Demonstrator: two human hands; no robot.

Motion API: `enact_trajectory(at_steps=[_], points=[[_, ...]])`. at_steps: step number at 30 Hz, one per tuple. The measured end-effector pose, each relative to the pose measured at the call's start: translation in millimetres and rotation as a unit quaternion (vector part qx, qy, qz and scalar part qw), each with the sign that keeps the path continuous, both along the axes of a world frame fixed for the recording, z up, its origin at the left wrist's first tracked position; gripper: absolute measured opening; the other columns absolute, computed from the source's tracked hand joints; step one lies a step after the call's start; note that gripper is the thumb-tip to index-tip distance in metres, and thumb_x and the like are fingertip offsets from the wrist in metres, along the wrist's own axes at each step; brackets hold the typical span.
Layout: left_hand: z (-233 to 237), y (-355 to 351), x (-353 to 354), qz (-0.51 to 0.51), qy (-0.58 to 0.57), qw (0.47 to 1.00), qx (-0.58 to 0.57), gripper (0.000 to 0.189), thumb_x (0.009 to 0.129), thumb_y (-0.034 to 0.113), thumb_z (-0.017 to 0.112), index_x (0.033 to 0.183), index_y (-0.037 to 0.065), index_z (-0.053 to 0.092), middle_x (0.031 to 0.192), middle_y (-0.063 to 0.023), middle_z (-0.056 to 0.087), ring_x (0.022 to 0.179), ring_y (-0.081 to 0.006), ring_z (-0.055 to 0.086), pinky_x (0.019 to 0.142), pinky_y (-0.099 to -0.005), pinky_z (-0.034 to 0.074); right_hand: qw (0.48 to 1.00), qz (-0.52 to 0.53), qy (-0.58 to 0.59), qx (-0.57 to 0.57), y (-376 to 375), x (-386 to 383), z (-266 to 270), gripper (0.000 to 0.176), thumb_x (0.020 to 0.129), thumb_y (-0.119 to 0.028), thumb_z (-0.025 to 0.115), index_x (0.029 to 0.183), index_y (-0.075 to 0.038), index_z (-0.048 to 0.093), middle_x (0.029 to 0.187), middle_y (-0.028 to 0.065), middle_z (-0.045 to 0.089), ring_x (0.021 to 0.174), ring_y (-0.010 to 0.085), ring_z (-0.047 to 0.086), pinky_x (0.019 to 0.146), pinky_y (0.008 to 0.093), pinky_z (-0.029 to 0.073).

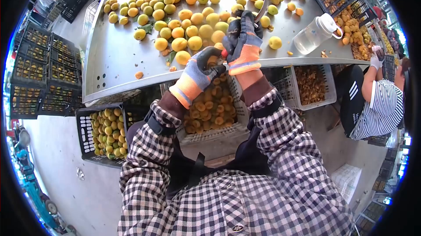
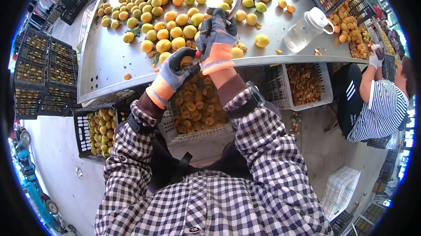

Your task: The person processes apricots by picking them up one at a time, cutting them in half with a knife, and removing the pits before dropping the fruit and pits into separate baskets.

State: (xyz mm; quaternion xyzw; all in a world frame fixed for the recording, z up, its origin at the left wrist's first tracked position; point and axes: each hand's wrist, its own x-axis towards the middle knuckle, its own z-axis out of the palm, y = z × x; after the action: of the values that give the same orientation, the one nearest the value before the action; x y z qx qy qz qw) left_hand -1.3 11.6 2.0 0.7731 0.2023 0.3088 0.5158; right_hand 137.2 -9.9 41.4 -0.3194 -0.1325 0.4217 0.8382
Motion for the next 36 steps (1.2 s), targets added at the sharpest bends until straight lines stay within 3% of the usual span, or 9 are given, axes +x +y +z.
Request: enact_trajectory(at_steps=[12,14,18,20,24,25,28,34,36], points=[[1,4,1,0.030,0.035,0.998,0.041,0.033,0.083,0.004,0.070,0.114,0.002,0.058,0.102,-0.0084,0.064,0.094,-0.0148,0.060,0.082,-0.0285,0.048,0.969,-0.026,0.195,-0.153,25,14,-16,0.019,0.098,-0.032,0.053,0.088,-0.016,0.054,0.059,-0.0063,0.033,0.040,0.0067,0.025,0.035,0.0229,0.020],[0,5,2,0.039,0.037,0.996,0.070,0.037,0.079,-0.001,0.068,0.114,0.001,0.057,0.103,-0.0162,0.064,0.097,-0.0284,0.062,0.085,-0.0327,0.049,0.969,-0.006,0.207,-0.138,24,17,-18,0.019,0.099,-0.030,0.050,0.086,-0.016,0.050,0.061,-0.0061,0.031,0.041,0.0069,0.023,0.035,0.0226,0.020],[1,9,5,0.042,0.022,0.993,0.112,0.040,0.077,-0.002,0.068,0.116,0.002,0.057,0.104,-0.0164,0.063,0.098,-0.0280,0.062,0.086,-0.0327,0.048,0.958,0.030,0.267,-0.097,31,23,-39,0.024,0.098,-0.030,0.050,0.081,-0.014,0.044,0.056,-0.0027,0.039,0.038,0.0094,0.028,0.034,0.0242,0.022],[-1,12,7,0.050,0.006,0.995,0.085,0.035,0.082,0.004,0.070,0.115,0.004,0.059,0.099,-0.0104,0.065,0.092,-0.0177,0.064,0.081,-0.0298,0.050,0.948,0.043,0.308,-0.074,37,27,-44,0.027,0.100,-0.030,0.047,0.079,-0.014,0.042,0.057,-0.0027,0.038,0.039,0.0094,0.027,0.035,0.0242,0.023],[-9,22,8,0.114,0.131,0.965,0.198,0.028,0.083,0.012,0.071,0.109,0.004,0.064,0.094,-0.0147,0.068,0.089,-0.0297,0.066,0.076,-0.0335,0.051,0.974,-0.014,0.220,-0.057,36,23,-13,0.021,0.101,-0.029,0.046,0.086,-0.014,0.048,0.059,-0.0041,0.037,0.041,0.0068,0.027,0.035,0.0229,0.023],[-5,25,10,0.137,0.235,0.940,0.206,0.028,0.083,0.023,0.073,0.105,0.006,0.066,0.092,-0.0156,0.069,0.090,-0.0347,0.065,0.074,-0.0375,0.051,0.977,-0.046,0.191,-0.078,35,24,-6,0.022,0.099,-0.030,0.050,0.085,-0.014,0.048,0.059,-0.0031,0.042,0.040,0.0073,0.029,0.036,0.0234,0.024],[13,32,14,0.167,0.356,0.909,0.137,0.033,0.082,0.031,0.073,0.105,0.009,0.066,0.092,-0.0157,0.069,0.091,-0.0365,0.064,0.074,-0.0412,0.051,0.987,-0.112,0.105,-0.036,30,32,0,0.023,0.097,-0.030,0.054,0.082,-0.014,0.048,0.060,-0.0024,0.045,0.040,0.0080,0.032,0.036,0.0234,0.025],[-13,38,6,0.224,0.294,0.910,0.189,0.033,0.083,0.032,0.071,0.106,0.008,0.066,0.093,-0.0139,0.069,0.090,-0.0335,0.065,0.077,-0.0401,0.052,0.987,-0.133,0.065,-0.058,21,53,0,0.012,0.092,-0.024,0.061,0.088,-0.014,0.055,0.058,-0.0021,0.046,0.036,0.0087,0.034,0.032,0.0242,0.025],[-9,38,4,0.227,0.279,0.917,0.174,0.031,0.084,0.031,0.071,0.105,0.008,0.067,0.094,-0.0137,0.069,0.090,-0.0323,0.066,0.077,-0.0387,0.052,0.995,-0.070,-0.016,-0.074,18,58,-6,0.010,0.092,-0.023,0.061,0.089,-0.015,0.056,0.058,-0.0021,0.047,0.036,0.0082,0.034,0.032,0.0243,0.023]])
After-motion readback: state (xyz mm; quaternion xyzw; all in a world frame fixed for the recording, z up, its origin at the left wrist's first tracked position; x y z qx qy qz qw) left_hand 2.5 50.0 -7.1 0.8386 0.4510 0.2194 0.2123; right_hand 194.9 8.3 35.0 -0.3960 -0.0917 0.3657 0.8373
